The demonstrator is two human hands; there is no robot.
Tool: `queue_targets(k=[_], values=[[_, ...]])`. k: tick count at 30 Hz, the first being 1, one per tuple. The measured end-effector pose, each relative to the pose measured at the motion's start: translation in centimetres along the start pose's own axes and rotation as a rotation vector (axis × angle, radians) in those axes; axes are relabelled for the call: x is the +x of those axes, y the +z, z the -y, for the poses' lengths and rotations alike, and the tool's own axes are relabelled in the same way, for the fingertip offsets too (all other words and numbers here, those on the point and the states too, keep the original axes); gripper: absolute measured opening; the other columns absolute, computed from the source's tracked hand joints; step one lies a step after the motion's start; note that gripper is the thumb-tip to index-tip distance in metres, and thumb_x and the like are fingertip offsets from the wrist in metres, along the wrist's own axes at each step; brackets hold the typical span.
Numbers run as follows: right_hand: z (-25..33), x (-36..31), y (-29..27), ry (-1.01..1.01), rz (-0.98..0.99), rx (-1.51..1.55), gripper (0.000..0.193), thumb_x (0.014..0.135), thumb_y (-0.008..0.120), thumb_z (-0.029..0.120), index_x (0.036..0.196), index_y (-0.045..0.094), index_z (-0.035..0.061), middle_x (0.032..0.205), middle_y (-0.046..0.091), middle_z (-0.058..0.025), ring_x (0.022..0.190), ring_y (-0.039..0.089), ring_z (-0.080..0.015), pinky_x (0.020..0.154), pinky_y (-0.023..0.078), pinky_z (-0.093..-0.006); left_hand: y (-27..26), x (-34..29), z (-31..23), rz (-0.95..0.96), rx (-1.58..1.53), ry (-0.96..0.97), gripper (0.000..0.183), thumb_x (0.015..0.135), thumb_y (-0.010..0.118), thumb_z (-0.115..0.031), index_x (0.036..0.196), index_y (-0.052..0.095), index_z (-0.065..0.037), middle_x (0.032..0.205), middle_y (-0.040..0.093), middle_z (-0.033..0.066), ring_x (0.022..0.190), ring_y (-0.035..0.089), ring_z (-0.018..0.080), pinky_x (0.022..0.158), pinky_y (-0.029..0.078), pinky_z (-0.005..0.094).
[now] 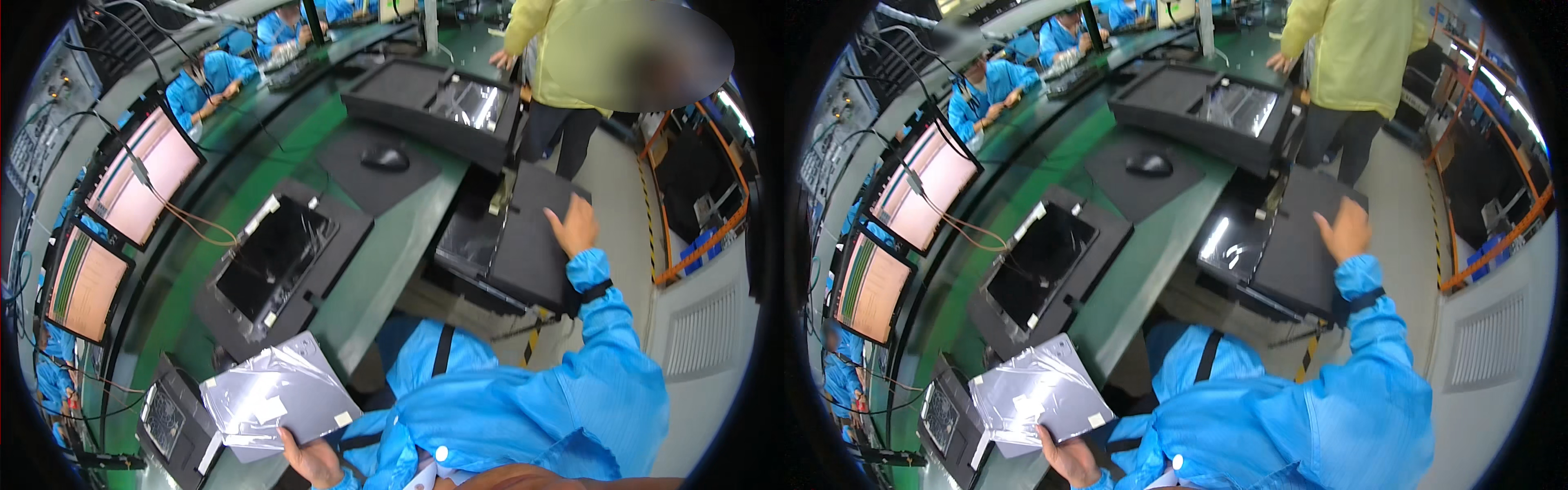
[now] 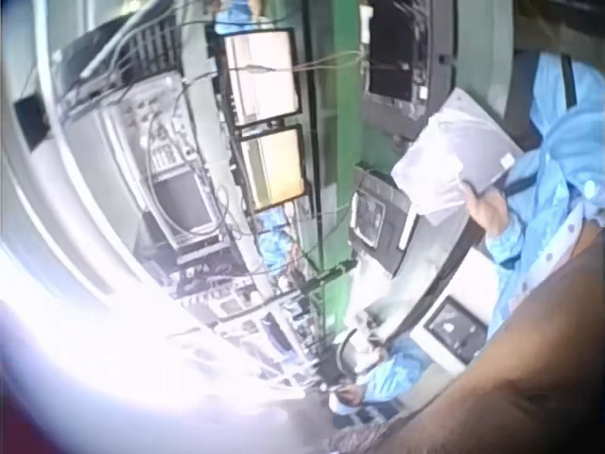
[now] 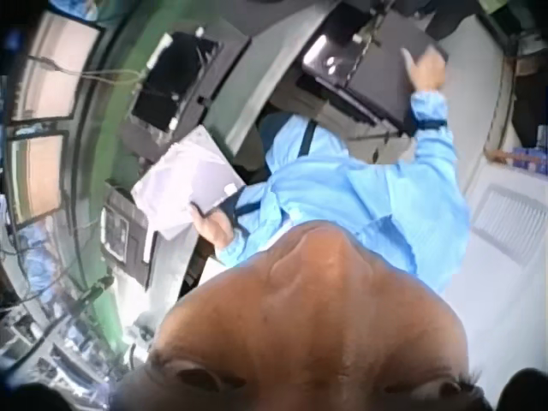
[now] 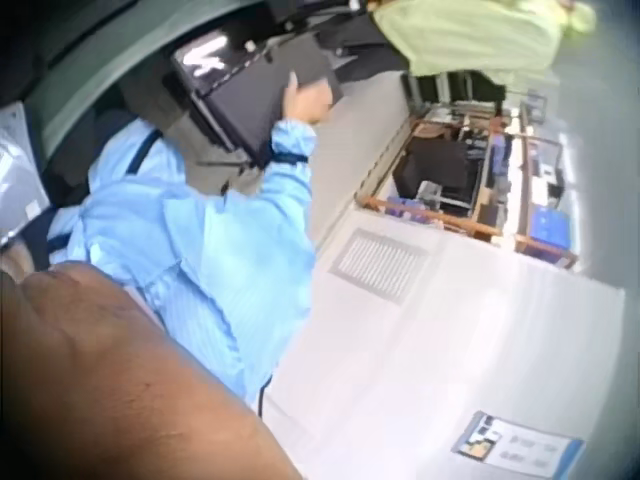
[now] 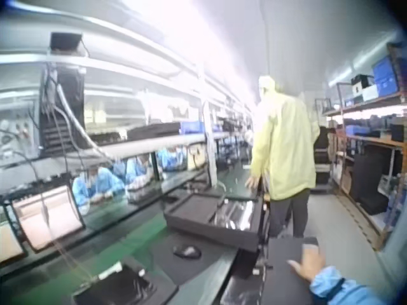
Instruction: The recorder is inspecting and testing tablet devices on an assembly line by plugging in cables and checking screen functions.
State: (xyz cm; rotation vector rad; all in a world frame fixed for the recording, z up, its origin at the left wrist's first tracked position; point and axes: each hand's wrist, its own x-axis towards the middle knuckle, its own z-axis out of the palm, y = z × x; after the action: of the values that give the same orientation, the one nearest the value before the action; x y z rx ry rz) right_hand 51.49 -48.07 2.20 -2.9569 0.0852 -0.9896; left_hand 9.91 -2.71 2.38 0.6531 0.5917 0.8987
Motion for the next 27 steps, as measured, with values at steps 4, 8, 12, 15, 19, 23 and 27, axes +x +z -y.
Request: queue_targets(k=[4,8,12,15,19,23,27], values=[[-9.9,-1.7,3.0,0.501,0.507,0.31,0.103,0.079,0.07,0.07,0.138,0.047,-0.0121,0.136,0.056,-0.0316,0.127,0.056,-0.0416,0.108,0.043,-0.0457,0.1,-0.7,-0.7,-0.038,0.014,-0.146,0.053,0.102,0.057,-0.026,0.141,0.044,0.007,0.144,0.051,0.0188,0.135,0.045,0.0295,0.12,0.029,0.0451],[-11.6,-1.4,3.6,0.697,0.579,0.757,0.074,0.081,0.081,0.048,0.124,0.062,-0.0096,0.119,0.068,-0.0222,0.109,0.068,-0.0323,0.095,0.053,-0.0408,-0.2,-0.7,-0.5,-0.036,-0.011,-0.148,0.056,0.101,0.06,-0.028,0.143,0.044,0.005,0.144,0.051,0.0181,0.135,0.045,0.0321,0.12,0.029,0.0455],[-13.4,-0.9,4.8,0.797,0.579,0.913,0.073,0.083,0.082,0.043,0.128,0.06,-0.0097,0.116,0.069,-0.0204,0.1,0.07,-0.031,0.089,0.055,-0.0402,-1.6,0.7,0.7,0.047,-0.131,-0.026,0.046,0.103,0.055,-0.027,0.14,0.047,0.0,0.138,0.057,0.0141,0.127,0.054,0.0277,0.11,0.042,0.0453],[-15.9,-0.5,5.2,0.873,0.559,1.143,0.078,0.084,0.078,0.049,0.131,0.058,-0.01,0.126,0.065,-0.0213,0.113,0.064,-0.0299,0.099,0.049,-0.0396,-1.0,0.4,-0.3,0.029,-0.228,-0.069,0.043,0.103,0.052,-0.024,0.138,0.048,0.0,0.137,0.057,0.0156,0.127,0.055,0.0303,0.11,0.042,0.0478],[-20.0,0.2,5.6,0.803,0.329,1.227,0.079,0.086,0.074,0.052,0.135,0.055,-0.0076,0.138,0.057,-0.0184,0.13,0.05,-0.0268,0.109,0.038,-0.0377,-3.2,-0.8,-2.0,0.136,-0.332,-0.032,0.047,0.103,0.048,-0.028,0.143,0.046,-0.003,0.141,0.054,0.015,0.13,0.052,0.0321,0.112,0.04,0.0494],[-11.0,3.1,-4.7,0.572,0.379,1.699,0.056,0.099,0.057,0.044,0.136,0.057,0.0016,0.135,0.059,-0.0134,0.118,0.061,-0.0296,0.103,0.049,-0.0406,-6.6,-4.3,-4.6,0.092,-0.456,0.078,0.056,0.105,0.045,-0.043,0.148,0.044,-0.008,0.145,0.052,0.0137,0.131,0.051,0.035,0.112,0.039,0.0517],[-16.3,7.2,4.1,-0.259,0.213,1.268,0.053,0.104,0.05,0.03,0.146,0.043,-0.0008,0.143,0.051,-0.0249,0.126,0.056,-0.0375,0.107,0.048,-0.0491,-12.0,-5.8,-6.1,0.023,-0.398,0.237,0.054,0.103,0.052,-0.04,0.141,0.05,-0.002,0.136,0.059,0.0158,0.124,0.057,0.0331,0.109,0.045,0.0475]])
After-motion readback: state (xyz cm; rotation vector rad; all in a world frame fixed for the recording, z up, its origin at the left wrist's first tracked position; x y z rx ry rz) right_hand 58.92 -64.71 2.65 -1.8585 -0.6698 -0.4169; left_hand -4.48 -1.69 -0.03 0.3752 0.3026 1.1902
